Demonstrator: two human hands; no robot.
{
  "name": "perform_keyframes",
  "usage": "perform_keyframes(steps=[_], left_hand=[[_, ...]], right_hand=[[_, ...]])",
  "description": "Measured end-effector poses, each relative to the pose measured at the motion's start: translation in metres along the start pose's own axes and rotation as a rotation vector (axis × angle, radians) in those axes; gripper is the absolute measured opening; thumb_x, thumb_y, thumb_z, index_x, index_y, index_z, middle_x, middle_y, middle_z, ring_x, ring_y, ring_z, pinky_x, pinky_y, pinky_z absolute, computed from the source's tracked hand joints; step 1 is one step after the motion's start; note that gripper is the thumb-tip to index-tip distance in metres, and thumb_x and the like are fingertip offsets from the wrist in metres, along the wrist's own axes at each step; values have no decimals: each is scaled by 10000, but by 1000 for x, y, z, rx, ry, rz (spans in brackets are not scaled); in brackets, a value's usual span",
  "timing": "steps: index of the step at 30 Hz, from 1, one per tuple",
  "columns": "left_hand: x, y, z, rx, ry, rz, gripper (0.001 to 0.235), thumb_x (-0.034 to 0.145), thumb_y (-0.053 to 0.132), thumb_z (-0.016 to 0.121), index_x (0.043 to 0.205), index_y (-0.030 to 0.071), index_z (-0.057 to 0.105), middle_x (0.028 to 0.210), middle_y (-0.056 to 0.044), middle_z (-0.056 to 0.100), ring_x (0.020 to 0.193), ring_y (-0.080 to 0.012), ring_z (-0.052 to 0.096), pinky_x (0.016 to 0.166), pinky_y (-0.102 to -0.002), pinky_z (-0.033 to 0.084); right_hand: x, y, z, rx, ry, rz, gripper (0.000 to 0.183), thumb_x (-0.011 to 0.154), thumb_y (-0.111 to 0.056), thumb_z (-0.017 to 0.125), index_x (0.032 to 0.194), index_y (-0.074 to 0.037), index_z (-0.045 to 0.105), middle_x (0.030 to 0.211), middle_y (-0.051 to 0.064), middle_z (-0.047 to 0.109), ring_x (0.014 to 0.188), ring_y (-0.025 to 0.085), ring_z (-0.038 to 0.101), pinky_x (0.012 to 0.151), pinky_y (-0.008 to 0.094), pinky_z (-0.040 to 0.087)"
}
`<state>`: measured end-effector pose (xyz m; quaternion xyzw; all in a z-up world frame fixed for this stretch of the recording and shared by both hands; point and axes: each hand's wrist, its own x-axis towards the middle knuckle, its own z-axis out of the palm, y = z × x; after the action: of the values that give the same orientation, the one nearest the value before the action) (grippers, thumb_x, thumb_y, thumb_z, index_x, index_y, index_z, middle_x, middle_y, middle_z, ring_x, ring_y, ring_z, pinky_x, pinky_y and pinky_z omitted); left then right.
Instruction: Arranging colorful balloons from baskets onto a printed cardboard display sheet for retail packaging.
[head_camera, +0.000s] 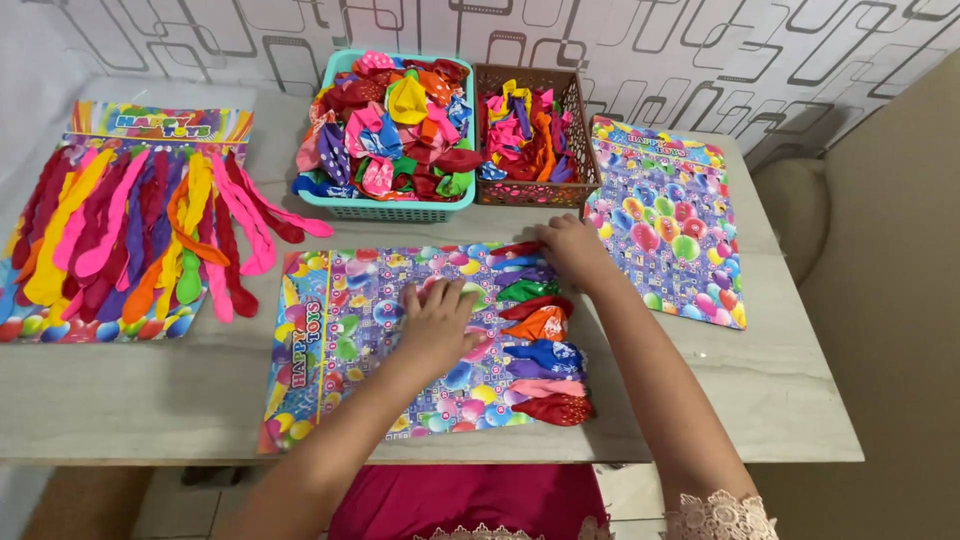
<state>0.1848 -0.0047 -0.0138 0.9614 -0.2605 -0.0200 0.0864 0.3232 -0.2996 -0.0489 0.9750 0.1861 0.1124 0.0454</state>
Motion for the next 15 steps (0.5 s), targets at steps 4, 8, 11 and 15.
perform_keyframes(steps=[4, 8, 11, 15], left_hand=[[21, 7, -1, 21, -33, -30, 646, 903, 473, 651, 1438, 149, 491, 1488, -168, 432, 1390, -351, 365, 1112, -678, 204], [55, 31, -3, -151, 96, -15, 666, 965, 414, 610, 1517, 94, 420, 1565, -220, 353, 1458, -435, 280, 1147, -670, 170], [80, 38, 19, -100, 94, 49, 739, 974, 509, 561, 1549, 81, 382, 1635, -217, 288, 1515, -450, 194, 1176, -675, 104], [82, 42, 19, -74, 64, 103, 741, 1002, 554, 481, 1555, 70, 383, 1662, -216, 259, 1545, -438, 150, 1197, -670, 55]], right_hand=[[-33, 19, -13, 15, 81, 16, 185, 891, -333, 711, 1072, -296, 723, 953, -9, 664, 1008, 222, 650, 884, 429, 528], [-51, -15, -39, 231, 135, -66, 370, 881, -350, 717, 1239, -275, 658, 1157, 32, 630, 1127, 292, 610, 958, 485, 508], [-66, -26, -31, 186, 89, -87, 386, 885, -357, 713, 1261, -286, 665, 1263, 21, 629, 1241, 283, 566, 1052, 515, 448], [-89, -6, -5, 57, 165, 56, 311, 896, -340, 706, 1203, -298, 684, 1168, -22, 639, 1224, 234, 552, 1033, 510, 454]])
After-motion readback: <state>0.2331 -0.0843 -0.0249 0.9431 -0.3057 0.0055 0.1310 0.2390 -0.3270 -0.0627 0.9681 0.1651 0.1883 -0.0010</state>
